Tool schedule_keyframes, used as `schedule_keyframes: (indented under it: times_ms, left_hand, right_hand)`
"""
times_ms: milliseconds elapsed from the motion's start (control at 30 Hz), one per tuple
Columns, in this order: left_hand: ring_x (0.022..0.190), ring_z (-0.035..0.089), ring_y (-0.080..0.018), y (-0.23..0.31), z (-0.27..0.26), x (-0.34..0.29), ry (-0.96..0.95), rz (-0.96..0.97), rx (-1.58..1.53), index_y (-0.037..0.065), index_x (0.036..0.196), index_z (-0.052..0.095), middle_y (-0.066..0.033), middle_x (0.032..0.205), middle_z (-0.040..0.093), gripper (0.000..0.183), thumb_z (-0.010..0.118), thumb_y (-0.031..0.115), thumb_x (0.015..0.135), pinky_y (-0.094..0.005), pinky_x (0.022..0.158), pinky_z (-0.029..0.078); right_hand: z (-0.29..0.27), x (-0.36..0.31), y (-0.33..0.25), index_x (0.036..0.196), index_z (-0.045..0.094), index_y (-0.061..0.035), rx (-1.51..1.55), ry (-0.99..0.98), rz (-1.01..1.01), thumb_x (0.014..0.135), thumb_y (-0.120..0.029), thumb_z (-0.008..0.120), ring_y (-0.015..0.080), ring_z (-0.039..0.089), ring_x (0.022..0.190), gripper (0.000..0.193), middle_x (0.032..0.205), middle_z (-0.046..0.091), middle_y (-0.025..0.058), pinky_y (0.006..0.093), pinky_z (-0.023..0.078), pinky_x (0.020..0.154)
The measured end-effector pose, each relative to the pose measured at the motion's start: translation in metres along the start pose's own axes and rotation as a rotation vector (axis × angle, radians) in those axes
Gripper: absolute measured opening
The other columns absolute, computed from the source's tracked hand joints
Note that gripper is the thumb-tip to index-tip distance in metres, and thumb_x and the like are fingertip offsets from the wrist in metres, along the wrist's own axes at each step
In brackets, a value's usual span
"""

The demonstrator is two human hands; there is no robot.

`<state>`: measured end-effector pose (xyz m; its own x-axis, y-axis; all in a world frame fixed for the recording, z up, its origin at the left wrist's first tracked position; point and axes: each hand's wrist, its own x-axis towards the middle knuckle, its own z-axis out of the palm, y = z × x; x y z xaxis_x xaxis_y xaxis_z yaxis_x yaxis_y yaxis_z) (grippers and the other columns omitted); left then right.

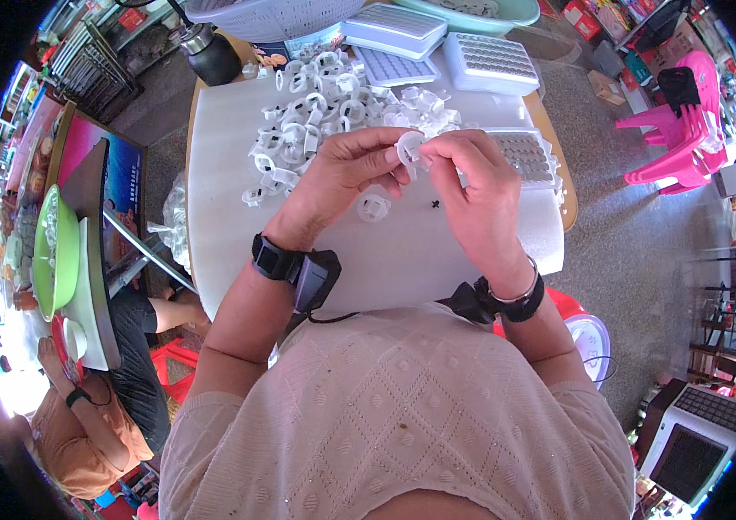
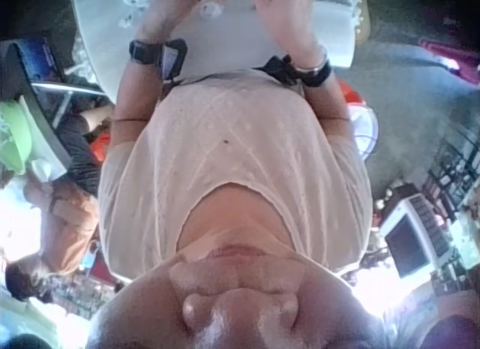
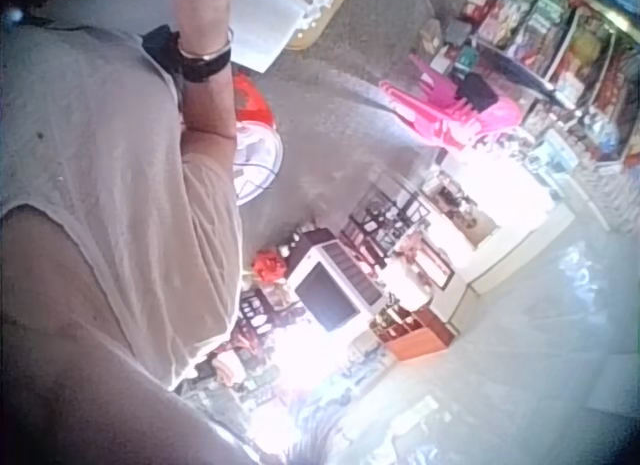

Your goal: Manually assembling small white and clear plastic components at a work table.

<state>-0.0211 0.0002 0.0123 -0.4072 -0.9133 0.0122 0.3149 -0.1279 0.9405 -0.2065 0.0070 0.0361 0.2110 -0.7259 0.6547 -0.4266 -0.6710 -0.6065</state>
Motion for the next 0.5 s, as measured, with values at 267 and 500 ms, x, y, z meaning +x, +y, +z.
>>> schedule_keyframes:
  times_ms: [267, 500]
  left_hand:
    - [0.081, 0.060, -0.0133, 0.000, 0.004, 0.000, 0.039, 0.016, 0.072, 0.000, 0.120, 0.056, -0.0061, 0.095, 0.063, 0.031, 0.054, 0.016, 0.093, -0.0266, 0.067, 0.051]
    - [0.071, 0.060, -0.0102, -0.001, 0.009, 0.001, 0.197, 0.042, 0.059, 0.001, 0.114, 0.058, -0.0038, 0.082, 0.061, 0.026, 0.058, 0.012, 0.091, -0.0241, 0.062, 0.050]
  right_hand:
    - [-0.001, 0.003, 0.007, 0.094, 0.058, 0.0015, 0.610, -0.144, 0.587, 0.080, -0.002, 0.064, 0.0069, 0.056, 0.072, 0.015, 0.081, 0.061, 0.0025, 0.0224, 0.046, 0.064]
    - [0.012, -0.002, 0.019, 0.093, 0.059, 0.0010, 0.529, -0.023, 0.538, 0.079, -0.004, 0.065, 0.0067, 0.056, 0.068, 0.015, 0.075, 0.062, 0.0023, 0.0233, 0.046, 0.060]
